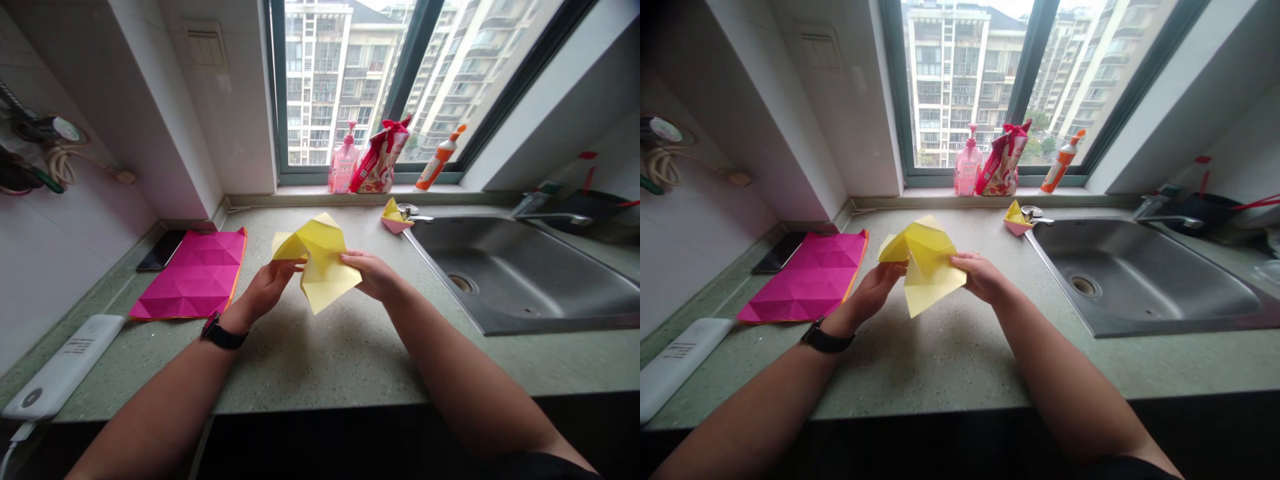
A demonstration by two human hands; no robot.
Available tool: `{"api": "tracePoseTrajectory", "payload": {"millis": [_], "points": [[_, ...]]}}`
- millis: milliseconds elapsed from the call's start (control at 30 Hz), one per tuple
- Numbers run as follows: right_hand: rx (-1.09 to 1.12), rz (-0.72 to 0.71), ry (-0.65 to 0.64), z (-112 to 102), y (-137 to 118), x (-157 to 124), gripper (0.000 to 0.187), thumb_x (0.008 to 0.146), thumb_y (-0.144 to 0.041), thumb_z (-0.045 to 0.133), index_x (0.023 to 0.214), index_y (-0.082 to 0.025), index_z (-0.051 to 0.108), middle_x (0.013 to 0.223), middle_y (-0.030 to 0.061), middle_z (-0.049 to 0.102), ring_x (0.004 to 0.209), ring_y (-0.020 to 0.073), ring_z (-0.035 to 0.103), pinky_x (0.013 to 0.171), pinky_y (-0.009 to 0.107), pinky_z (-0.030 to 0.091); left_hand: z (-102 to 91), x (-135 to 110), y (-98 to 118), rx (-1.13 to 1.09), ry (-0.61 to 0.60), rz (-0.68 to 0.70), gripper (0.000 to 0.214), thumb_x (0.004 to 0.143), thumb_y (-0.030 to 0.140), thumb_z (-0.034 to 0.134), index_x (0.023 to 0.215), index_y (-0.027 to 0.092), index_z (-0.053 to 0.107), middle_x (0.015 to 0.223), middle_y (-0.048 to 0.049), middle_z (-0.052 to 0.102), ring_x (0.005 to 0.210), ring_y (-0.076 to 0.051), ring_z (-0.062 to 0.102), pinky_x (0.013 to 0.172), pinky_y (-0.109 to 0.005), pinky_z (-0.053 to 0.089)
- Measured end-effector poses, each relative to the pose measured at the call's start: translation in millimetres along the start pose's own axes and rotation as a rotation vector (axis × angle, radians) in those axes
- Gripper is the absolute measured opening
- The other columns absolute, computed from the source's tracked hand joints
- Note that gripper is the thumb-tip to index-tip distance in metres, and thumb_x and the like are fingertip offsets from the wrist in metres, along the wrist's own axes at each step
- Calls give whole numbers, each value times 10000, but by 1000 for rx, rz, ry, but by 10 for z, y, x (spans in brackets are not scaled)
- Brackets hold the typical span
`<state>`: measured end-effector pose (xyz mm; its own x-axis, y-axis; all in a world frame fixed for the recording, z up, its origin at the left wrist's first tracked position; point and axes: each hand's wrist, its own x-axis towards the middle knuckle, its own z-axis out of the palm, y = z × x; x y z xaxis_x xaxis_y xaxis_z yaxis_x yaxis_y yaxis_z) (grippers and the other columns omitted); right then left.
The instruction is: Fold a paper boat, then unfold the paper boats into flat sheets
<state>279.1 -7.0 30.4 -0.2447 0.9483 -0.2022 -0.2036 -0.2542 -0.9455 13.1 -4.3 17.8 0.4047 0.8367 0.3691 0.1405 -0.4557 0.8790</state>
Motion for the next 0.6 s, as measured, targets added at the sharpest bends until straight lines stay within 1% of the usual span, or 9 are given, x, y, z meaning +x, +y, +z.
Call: {"api": "tracePoseTrajectory", "payload": {"millis": [100,200,300,367,400,433,500,533,600], "points": [[-8,69,-116,107,68,-21,362,750,-404,844,1008,-151,822,1050,140,840,849,240,781,779,334,623,2,16,-25,-108,57,-6,598,1026,642,584,1420,195,631,1395,-152,718,1238,-306,718,1062,-458,598],[-57,103,-203,199,130,-43,343,745,-379,841,1011,-163,829,1024,113,839,828,217,773,777,309,607,-30,9,-74,-63,136,32,621,1001,609,654,1482,228,562,1461,-137,671,1333,-303,663,1138,-457,555],[-81,116,-244,242,178,-54,314,751,-350,819,1011,-175,832,973,85,835,761,190,749,721,284,580,-54,-9,-129,-58,134,51,685,1020,549,654,1600,259,433,1525,-155,618,1335,-297,666,1123,-457,567],[-84,127,-259,245,194,-56,302,740,-326,815,998,-168,832,926,77,828,710,174,727,673,269,556,-66,-15,-139,-68,110,95,822,998,512,704,1679,300,294,1619,-182,523,1358,-303,655,1099,-462,582],[-92,137,-267,241,195,-57,291,731,-313,814,979,-163,831,899,76,821,689,169,716,651,264,544,-76,-15,-129,-67,105,132,879,974,497,743,1690,318,265,1668,-192,459,1397,-315,629,1100,-471,581],[-105,152,-276,236,192,-59,277,718,-299,813,956,-158,829,873,75,814,670,166,706,630,261,533,-88,-14,-109,-58,108,171,888,947,481,781,1677,328,301,1704,-193,402,1447,-331,587,1111,-485,572],[-135,190,-293,223,172,-65,248,689,-273,804,907,-154,822,820,66,796,630,157,683,593,255,514,-122,-8,-45,-16,121,230,700,906,454,830,1526,304,541,1728,-173,364,1535,-358,487,1163,-518,528],[-150,213,-304,216,159,-69,233,676,-262,797,882,-155,818,798,60,788,616,154,675,581,252,508,-140,-5,-6,3,120,241,539,897,442,840,1376,275,662,1709,-163,398,1553,-364,459,1189,-526,501],[-179,267,-321,208,133,-81,214,649,-249,785,842,-161,812,774,53,781,601,151,668,566,248,508,-166,-2,66,-6,84,225,302,890,429,846,1092,225,752,1592,-160,544,1497,-354,522,1190,-512,491]]}}
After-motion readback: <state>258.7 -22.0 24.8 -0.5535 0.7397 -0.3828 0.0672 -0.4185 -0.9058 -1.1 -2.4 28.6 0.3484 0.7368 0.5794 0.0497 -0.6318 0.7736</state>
